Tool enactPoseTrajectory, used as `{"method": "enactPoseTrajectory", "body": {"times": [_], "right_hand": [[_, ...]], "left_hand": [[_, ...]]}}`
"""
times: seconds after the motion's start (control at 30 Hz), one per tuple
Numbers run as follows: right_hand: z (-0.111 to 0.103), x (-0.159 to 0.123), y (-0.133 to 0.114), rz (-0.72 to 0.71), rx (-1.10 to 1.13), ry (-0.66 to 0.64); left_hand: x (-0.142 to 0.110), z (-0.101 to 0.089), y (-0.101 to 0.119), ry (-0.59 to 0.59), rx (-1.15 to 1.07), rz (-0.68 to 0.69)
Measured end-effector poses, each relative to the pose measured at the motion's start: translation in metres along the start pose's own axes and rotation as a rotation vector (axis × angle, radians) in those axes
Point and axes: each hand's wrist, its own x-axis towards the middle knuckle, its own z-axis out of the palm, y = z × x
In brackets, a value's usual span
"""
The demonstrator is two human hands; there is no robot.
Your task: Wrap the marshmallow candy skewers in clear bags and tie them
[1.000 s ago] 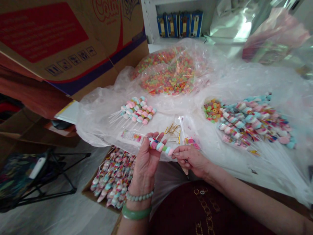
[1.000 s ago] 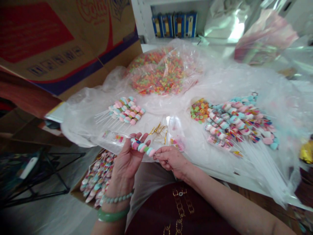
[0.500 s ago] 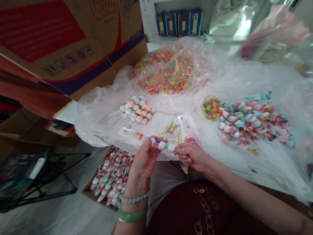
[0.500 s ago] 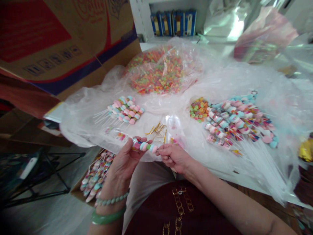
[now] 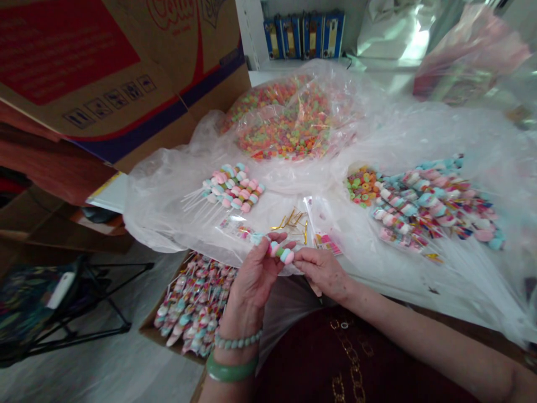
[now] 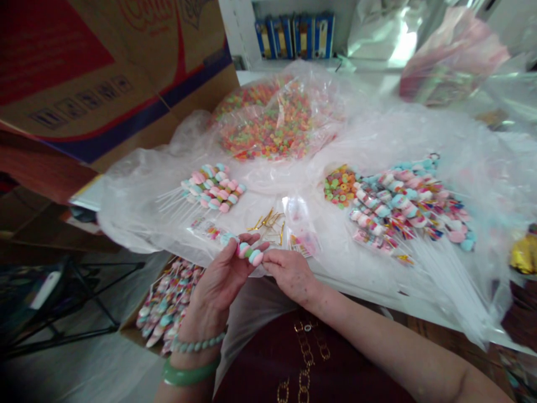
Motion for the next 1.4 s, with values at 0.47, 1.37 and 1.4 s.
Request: {"method": "enactPoseTrajectory", "body": {"times": [0.47,1.37,1.4], "right_hand": [[0.005,0.002,0.006,0.117,0.19,0.015],[-0.012,0.005,0.008,0.344,0.602,-0.166],[-0.009,0.003,0.007,0.238,0.39,-0.058]], "left_hand": [[0.007,0.003,0.013,0.194,-0.353,0.189],[0.004,-0.005,0.008,0.101,-0.133,0.032],[0.004,-0.005,0.008,0.13,-0.121,0.023]]}}
